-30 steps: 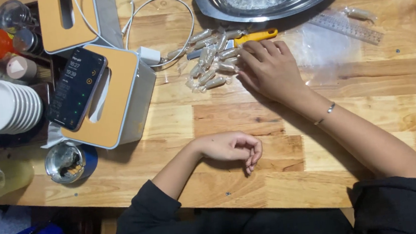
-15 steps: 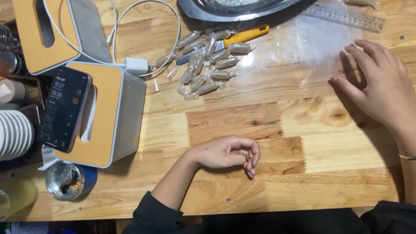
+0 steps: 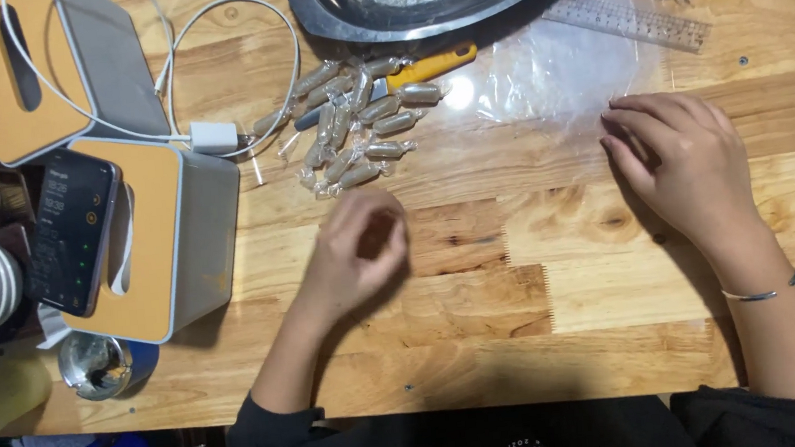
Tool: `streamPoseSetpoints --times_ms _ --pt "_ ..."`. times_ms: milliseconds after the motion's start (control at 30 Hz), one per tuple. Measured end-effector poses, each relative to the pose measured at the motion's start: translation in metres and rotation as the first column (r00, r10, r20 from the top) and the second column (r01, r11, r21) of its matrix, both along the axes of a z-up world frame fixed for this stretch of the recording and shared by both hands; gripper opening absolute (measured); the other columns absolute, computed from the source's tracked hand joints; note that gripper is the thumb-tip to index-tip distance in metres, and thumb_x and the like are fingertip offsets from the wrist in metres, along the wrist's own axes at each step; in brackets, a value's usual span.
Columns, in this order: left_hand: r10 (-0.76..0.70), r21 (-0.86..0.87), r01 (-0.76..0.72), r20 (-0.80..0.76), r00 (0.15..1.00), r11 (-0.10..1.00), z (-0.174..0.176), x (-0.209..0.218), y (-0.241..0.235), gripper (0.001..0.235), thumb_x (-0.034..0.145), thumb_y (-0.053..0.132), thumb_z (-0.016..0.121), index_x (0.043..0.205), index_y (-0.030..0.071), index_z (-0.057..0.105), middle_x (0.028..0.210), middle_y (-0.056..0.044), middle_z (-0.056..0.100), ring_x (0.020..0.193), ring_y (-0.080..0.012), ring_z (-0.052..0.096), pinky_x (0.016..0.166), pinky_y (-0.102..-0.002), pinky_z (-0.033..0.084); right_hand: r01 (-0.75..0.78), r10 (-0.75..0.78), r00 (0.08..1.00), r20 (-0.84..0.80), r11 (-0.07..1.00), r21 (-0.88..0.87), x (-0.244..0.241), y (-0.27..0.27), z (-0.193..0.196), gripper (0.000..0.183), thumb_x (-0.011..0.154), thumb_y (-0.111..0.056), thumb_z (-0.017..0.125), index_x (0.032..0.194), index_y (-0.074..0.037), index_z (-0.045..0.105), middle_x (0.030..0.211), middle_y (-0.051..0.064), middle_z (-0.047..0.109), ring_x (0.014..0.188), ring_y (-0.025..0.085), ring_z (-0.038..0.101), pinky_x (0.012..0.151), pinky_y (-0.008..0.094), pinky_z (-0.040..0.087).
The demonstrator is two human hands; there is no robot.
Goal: Filling small plastic sleeves with food paste using a spatula and rolling them into individual portions.
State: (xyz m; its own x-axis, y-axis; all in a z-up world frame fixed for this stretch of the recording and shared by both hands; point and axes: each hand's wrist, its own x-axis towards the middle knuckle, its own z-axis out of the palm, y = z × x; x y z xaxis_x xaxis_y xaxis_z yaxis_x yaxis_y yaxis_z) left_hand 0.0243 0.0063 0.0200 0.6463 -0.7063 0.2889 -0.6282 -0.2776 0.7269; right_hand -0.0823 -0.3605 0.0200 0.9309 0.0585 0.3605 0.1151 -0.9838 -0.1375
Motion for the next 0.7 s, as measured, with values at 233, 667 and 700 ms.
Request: streamPoseSetpoints --times_ms 233,667,700 --pt "-0.015 0.426 -0.361 0.663 0.749 0.830 0.015 0.041 -0.030 0.033 0.094 0.030 0.073 0.120 0.011 0.067 0.122 -0.008 0.067 0.113 -0.0272 0.059 0.093 -0.041 0.042 0.010 -0.010 1.000 -0.003 1.000 0.008 -0.001 0.002 0.001 0.023 0.103 -0.018 0.078 0.123 -0.006 0.079 0.126 0.008 0.077 0.115 0.027 0.070 0.097 0.041 0.055" --pt "-0.046 -0.011 0.046 0.002 0.999 0.999 0.083 0.015 -0.068 0.025 0.102 0.013 0.064 0.124 0.003 0.064 0.122 -0.014 0.068 0.111 -0.0282 0.068 0.101 -0.040 0.057 0.036 -0.037 0.999 0.008 0.998 0.043 0.001 0.005 -0.003 0.026 0.100 -0.020 0.071 0.124 -0.009 0.077 0.124 0.006 0.074 0.114 0.026 0.067 0.092 0.041 0.055" --pt "-0.169 -0.216 0.123 -0.209 0.963 0.969 0.100 0.004 -0.069 0.026 0.101 0.009 0.065 0.126 0.002 0.064 0.122 -0.016 0.071 0.111 -0.0259 0.073 0.102 -0.033 0.063 0.038 -0.037 0.999 -0.014 0.998 0.053 0.001 0.005 -0.005 0.028 0.100 -0.021 0.070 0.125 -0.009 0.076 0.125 0.006 0.073 0.115 0.027 0.066 0.093 0.042 0.054"
